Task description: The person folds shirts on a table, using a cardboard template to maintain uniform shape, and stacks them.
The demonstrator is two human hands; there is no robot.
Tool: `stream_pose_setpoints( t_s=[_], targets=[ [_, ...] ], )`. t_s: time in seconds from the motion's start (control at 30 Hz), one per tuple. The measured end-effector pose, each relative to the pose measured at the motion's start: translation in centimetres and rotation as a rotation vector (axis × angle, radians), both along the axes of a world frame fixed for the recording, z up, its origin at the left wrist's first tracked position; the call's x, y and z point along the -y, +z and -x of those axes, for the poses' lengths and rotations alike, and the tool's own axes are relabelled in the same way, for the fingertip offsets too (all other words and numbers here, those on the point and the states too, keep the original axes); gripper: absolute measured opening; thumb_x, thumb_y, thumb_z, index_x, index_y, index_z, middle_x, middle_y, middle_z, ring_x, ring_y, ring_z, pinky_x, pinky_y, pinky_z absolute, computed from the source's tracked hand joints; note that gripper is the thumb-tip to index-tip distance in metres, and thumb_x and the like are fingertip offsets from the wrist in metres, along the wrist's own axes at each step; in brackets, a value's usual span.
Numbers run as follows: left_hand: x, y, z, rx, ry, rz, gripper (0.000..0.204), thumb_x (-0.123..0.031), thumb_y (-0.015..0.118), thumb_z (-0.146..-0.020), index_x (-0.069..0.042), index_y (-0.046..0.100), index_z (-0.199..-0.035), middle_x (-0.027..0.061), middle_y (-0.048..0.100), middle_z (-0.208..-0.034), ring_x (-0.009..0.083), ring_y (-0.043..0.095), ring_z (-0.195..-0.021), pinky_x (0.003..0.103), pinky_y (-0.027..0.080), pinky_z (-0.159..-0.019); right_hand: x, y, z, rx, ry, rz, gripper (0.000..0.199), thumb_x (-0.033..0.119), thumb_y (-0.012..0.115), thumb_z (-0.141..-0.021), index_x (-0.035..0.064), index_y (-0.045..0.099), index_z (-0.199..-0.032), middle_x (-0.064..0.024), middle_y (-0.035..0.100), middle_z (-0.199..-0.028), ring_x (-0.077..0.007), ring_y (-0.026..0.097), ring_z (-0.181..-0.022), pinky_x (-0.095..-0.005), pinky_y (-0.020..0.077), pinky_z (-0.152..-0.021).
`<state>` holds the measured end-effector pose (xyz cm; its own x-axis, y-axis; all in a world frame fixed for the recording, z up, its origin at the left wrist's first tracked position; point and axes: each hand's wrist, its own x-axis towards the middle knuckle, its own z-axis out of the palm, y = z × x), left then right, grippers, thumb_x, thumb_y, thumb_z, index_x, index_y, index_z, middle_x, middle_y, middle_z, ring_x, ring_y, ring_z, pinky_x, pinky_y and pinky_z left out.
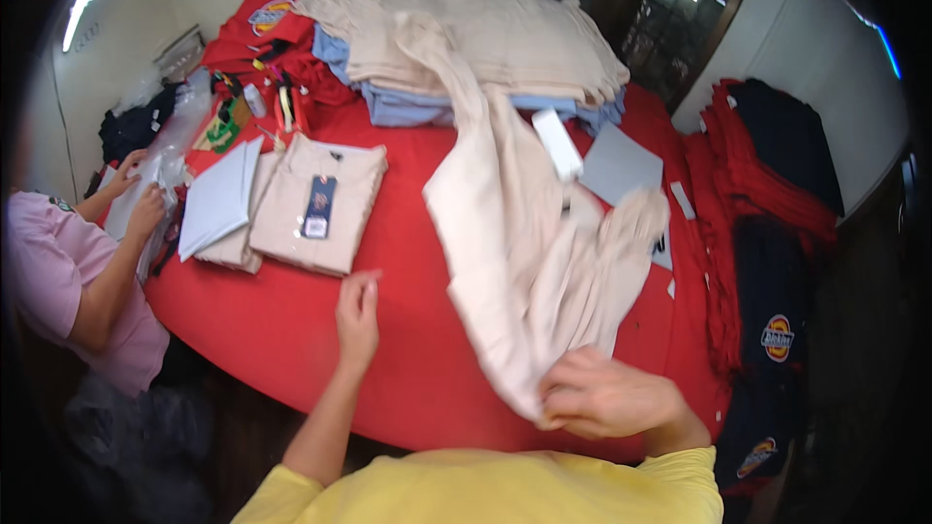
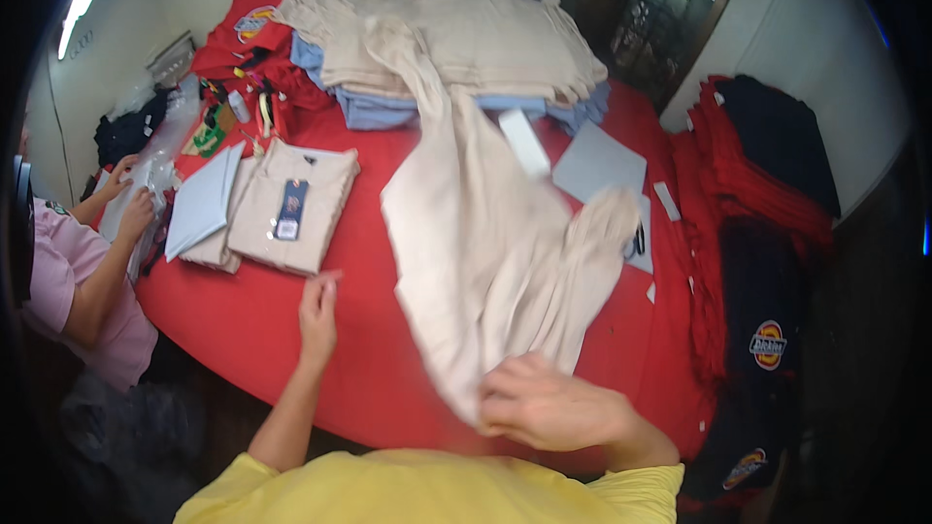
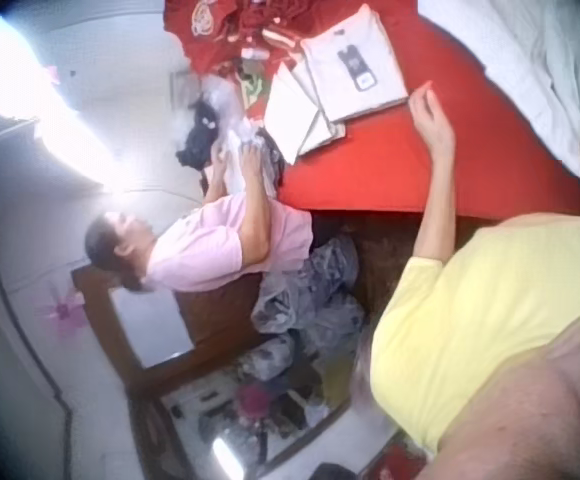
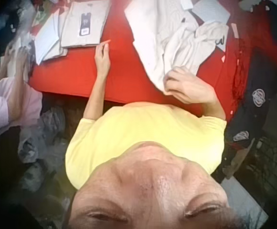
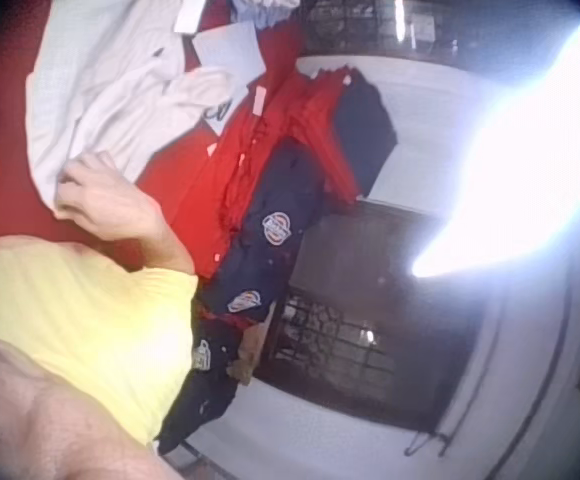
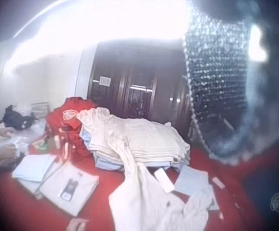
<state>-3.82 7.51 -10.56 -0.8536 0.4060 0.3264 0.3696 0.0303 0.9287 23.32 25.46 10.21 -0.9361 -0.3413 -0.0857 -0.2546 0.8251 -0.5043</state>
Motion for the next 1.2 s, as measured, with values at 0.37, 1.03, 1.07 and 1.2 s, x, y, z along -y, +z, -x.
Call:
stream_pose_setpoints(
  t_s=[0.37, 1.03, 1.07, 1.2],
  targets=[
    [-18.4, 1.0, -9.3, -0.257, -0.171, 0.393, 0.037, -0.029, 0.064, -0.089, 0.005, 0.061, -0.102, 0.0169, 0.063, -0.1, 0.0244, 0.064, -0.091, 0.036, 0.052, -0.077, -14.9, -19.9, -0.4, -0.308, -1.082, 0.197, 0.028, 0.015, 0.049, -0.096, -0.0031, 0.064, -0.111, -0.0171, 0.067, -0.105, -0.0309, 0.065, -0.094, -0.0389, 0.0495, -0.087],
    [24.7, -2.7, -5.1, 0.921, -0.115, -0.624, 0.022, -0.012, 0.046, -0.099, 0.0, 0.053, -0.117, 0.0132, 0.06, -0.121, 0.0252, 0.056, -0.116, 0.043, 0.041, -0.105, 2.3, -12.7, -28.5, -0.897, -1.028, 1.408, 0.02, 0.004, 0.057, -0.091, 0.006, 0.052, -0.109, -0.0085, 0.061, -0.1, -0.0185, 0.06, -0.096, -0.0349, 0.0497, -0.089],
    [27.1, -1.9, -5.8, 0.916, -0.237, -0.705, 0.018, -0.009, 0.044, -0.099, -0.005, 0.054, -0.114, 0.0115, 0.061, -0.119, 0.0246, 0.057, -0.113, 0.043, 0.043, -0.103, 2.9, -10.2, -31.3, -0.976, -1.011, 1.211, 0.017, 0.016, 0.057, -0.095, 0.0078, 0.052, -0.108, -0.0055, 0.061, -0.099, -0.0165, 0.061, -0.092, -0.0323, 0.0514, -0.084],
    [25.9, 6.3, -7.8, 0.718, -0.711, -0.808, 0.022, -0.016, 0.043, -0.101, -0.011, 0.054, -0.12, 0.012, 0.059, -0.126, 0.0267, 0.059, -0.112, 0.047, 0.048, -0.097, 5.2, 2.8, -38.9, -0.956, -0.665, 0.909, 0.024, 0.023, 0.055, -0.097, 0.0071, 0.046, -0.082, -0.0068, 0.047, -0.074, -0.015, 0.048, -0.058, -0.0229, 0.0419, -0.046]
  ],
)
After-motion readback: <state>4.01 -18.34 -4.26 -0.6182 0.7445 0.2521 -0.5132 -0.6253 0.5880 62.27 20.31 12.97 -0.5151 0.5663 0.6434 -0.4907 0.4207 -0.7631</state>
